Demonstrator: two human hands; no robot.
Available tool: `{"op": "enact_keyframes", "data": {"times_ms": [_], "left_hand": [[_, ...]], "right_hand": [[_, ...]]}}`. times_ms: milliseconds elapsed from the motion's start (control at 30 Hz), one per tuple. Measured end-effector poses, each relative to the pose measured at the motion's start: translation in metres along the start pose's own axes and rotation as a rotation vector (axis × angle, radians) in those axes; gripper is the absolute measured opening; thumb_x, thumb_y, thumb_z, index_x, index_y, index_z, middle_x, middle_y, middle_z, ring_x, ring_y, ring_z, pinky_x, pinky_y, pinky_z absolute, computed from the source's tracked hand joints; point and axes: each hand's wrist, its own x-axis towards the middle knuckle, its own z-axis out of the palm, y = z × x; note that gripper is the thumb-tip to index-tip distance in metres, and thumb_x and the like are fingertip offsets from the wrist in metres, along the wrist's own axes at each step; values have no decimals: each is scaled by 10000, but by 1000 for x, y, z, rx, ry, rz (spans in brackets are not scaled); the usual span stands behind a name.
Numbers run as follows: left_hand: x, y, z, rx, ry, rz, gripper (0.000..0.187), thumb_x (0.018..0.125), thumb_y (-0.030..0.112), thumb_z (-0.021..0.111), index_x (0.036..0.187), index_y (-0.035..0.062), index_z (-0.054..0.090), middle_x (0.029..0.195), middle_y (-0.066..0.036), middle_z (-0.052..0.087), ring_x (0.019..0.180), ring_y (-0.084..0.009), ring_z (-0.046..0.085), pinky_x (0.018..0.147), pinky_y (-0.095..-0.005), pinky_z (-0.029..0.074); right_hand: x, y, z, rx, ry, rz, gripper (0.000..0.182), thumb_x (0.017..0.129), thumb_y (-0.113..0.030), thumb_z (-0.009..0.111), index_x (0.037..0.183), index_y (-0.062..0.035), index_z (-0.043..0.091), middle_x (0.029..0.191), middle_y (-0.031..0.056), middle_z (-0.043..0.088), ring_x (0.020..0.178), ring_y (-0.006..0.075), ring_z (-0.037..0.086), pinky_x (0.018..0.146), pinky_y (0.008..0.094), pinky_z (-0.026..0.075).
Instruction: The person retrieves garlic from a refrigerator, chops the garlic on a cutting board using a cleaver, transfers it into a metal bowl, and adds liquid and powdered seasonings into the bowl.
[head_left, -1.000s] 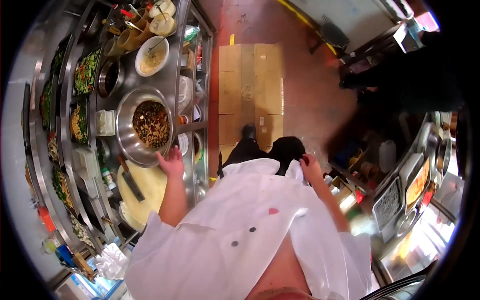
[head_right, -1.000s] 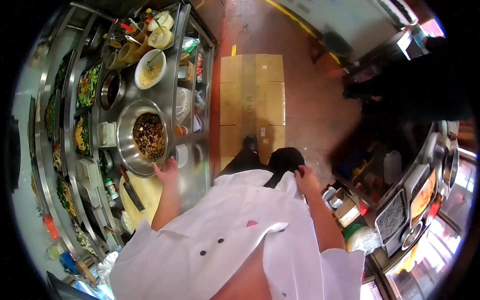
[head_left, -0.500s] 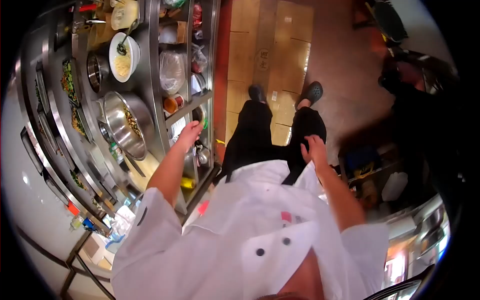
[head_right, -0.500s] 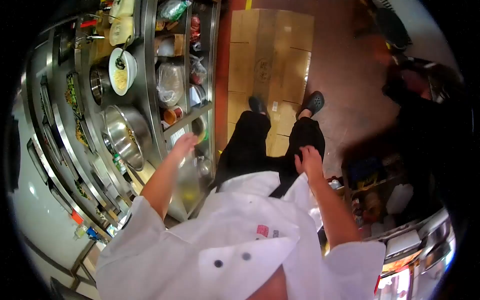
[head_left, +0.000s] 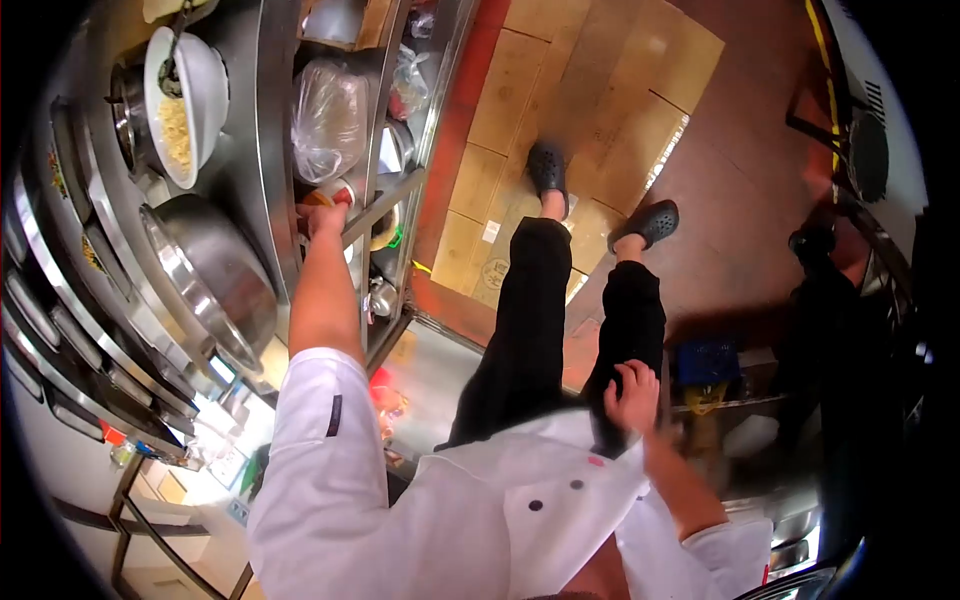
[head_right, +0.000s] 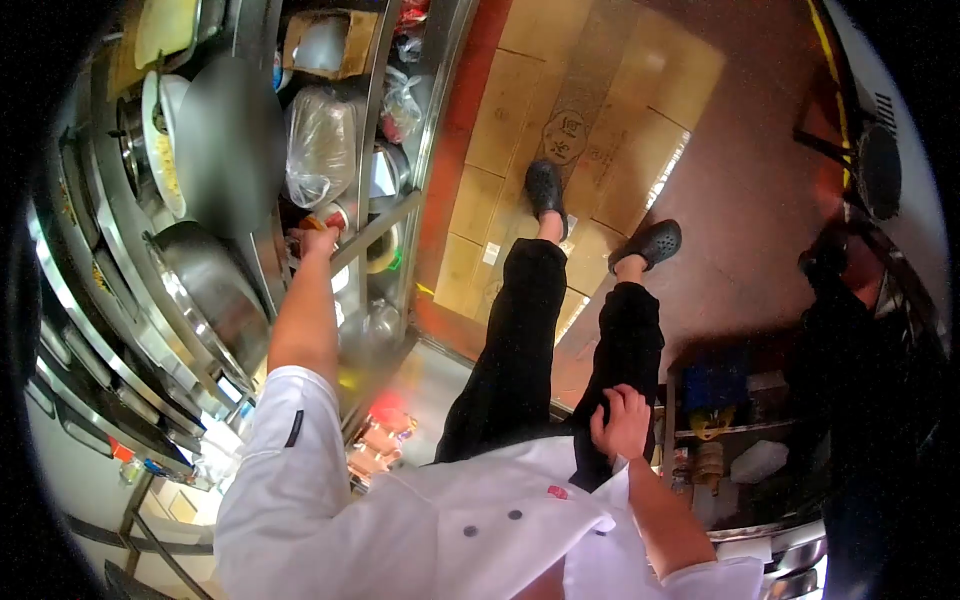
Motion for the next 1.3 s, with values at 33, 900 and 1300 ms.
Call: {"op": "enact_keyframes", "data": {"times_ms": [33, 900, 1300], "left_hand": [[24, -5, 15, -41, 25, -33, 1473, 634, 414, 941, 1656, -4, -34, 1701, -332, 166, 1582, -460, 228, 1285, -522, 239], [-383, 63, -74, -353, -333, 1083, 1105, 692, 324, 901, 1575, 86, 282, 1434, -275, 389, 1306, -510, 495, 1055, -548, 504], [-424, -59, -334, -897, 129, 1593, 1080, 834, 490, 846, 1635, 38, 280, 1559, -261, 413, 1352, -452, 509, 1113, -510, 454]], "right_hand": [[1, -1, 2, -4, -5, -11, 356, 823, -147, 719, 1172, -85, 681, 1218, 135, 622, 1093, 363, 595, 899, 465, 462], [47, -35, -92, 244, 95, -81, 680, 920, -215, 783, 1471, 24, 465, 1432, 295, 459, 1264, 453, 544, 1050, 474, 518], [42, -369, -277, 159, -123, -689, 1150, 737, -408, 952, 1583, 9, 295, 1490, 267, 458, 1377, 438, 505, 1124, 465, 470]]}}
